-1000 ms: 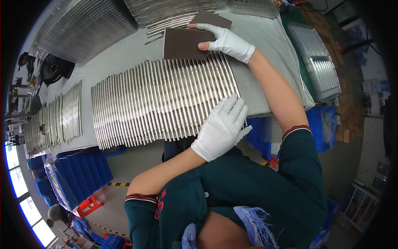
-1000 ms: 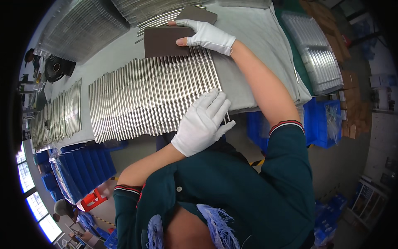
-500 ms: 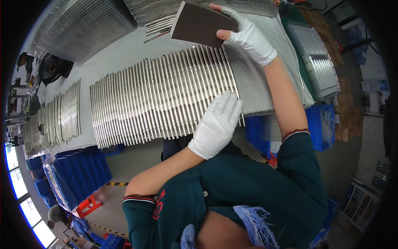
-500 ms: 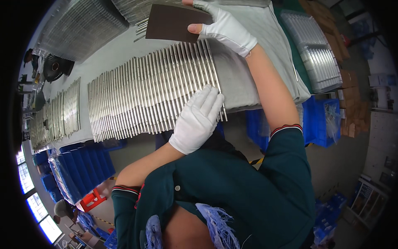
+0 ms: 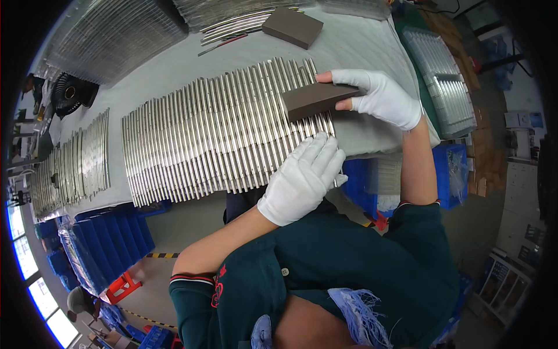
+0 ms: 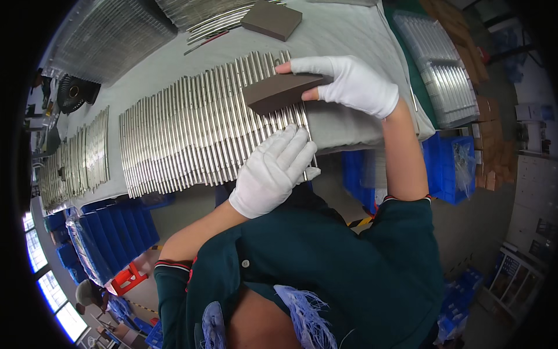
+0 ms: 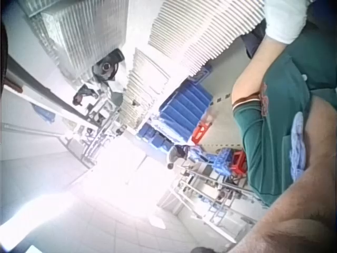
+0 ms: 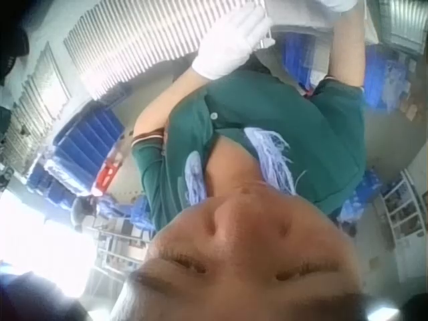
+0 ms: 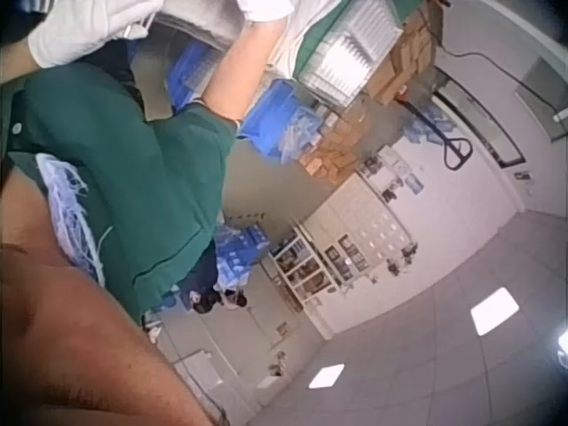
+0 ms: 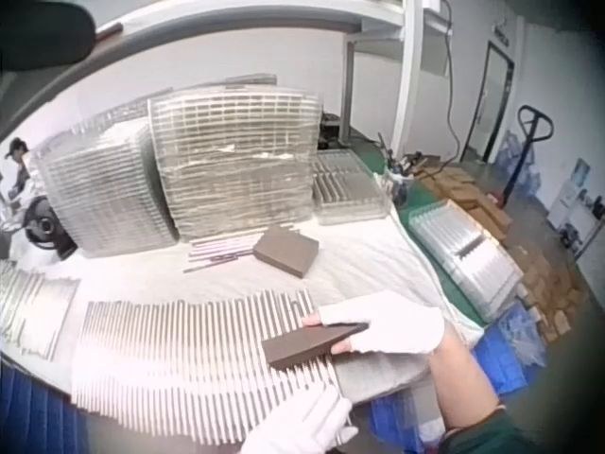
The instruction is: The recorder is seen inspecting and aligning numerous thin metallic rods on a workbench in a manufacturing setting.
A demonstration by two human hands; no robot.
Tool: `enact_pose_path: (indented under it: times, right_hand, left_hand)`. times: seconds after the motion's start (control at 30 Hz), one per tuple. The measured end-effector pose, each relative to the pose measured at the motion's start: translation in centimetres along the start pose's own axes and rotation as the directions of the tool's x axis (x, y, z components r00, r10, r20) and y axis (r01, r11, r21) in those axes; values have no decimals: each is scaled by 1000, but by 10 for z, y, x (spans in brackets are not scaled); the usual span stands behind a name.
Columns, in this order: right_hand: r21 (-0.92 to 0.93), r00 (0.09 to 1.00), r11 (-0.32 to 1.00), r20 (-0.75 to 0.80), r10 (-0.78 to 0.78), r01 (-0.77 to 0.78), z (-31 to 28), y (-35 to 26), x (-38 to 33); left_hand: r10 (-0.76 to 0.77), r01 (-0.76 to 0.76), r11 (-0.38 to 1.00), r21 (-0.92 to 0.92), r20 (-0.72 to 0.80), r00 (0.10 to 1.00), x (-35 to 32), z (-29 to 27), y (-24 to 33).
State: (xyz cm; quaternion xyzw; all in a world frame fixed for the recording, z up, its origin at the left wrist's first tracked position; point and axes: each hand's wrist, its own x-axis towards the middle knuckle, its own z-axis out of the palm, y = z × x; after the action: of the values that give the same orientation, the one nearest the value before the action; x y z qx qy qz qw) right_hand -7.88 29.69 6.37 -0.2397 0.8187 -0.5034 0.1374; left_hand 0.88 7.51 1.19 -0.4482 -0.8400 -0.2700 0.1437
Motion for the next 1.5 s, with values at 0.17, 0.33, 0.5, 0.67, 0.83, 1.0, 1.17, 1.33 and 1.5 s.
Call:
enact_pose_path:
  times: [0.17, 0.33, 0.5, 0.67, 0.83, 1.0, 1.17, 1.33, 1.5]
  right_hand:
    - [234, 980, 953, -4, 198, -192, -33, 11, -12]
    - [192, 996, 978, 44, 78, -85, -3, 7, 9]
    - [190, 972, 976, -228, -59, 104, -15, 10, 42]
    - [139, 990, 981, -51, -133, 139, 3, 28, 108]
    - [156, 999, 988, 41, 7, -13, 12, 37, 127]
    - [110, 986, 980, 2, -166, 165, 16, 43, 122]
    - [227, 997, 971, -40, -67, 74, 15, 44, 120]
    - [431, 983, 892, -166, -73, 139, 13, 42, 118]
    - [791, 928, 512, -370, -37, 335, 0, 17, 112]
  left_hand:
    - [2, -1, 1000, -24, 27, 1000, 5, -4, 0]
    - [0, 0, 1000, 8, 48, 999, 6, -3, 0]
    - [-3, 3, 1000, -1, 67, 998, 4, -1, -1]
    - [-55, 50, 998, 38, 128, 990, 3, 0, 3]
    - [-74, 78, 997, -11, 179, 981, 3, 4, 2]
    - [-46, 42, 999, 30, 141, 989, 1, 8, -2]
    - [-44, 46, 999, -9, 161, 986, 5, -1, -5]
    - [-99, 87, 994, 73, 182, 978, 5, -26, -11]
    - [-104, 14, 967, 253, 346, 932, 3, -33, -18]
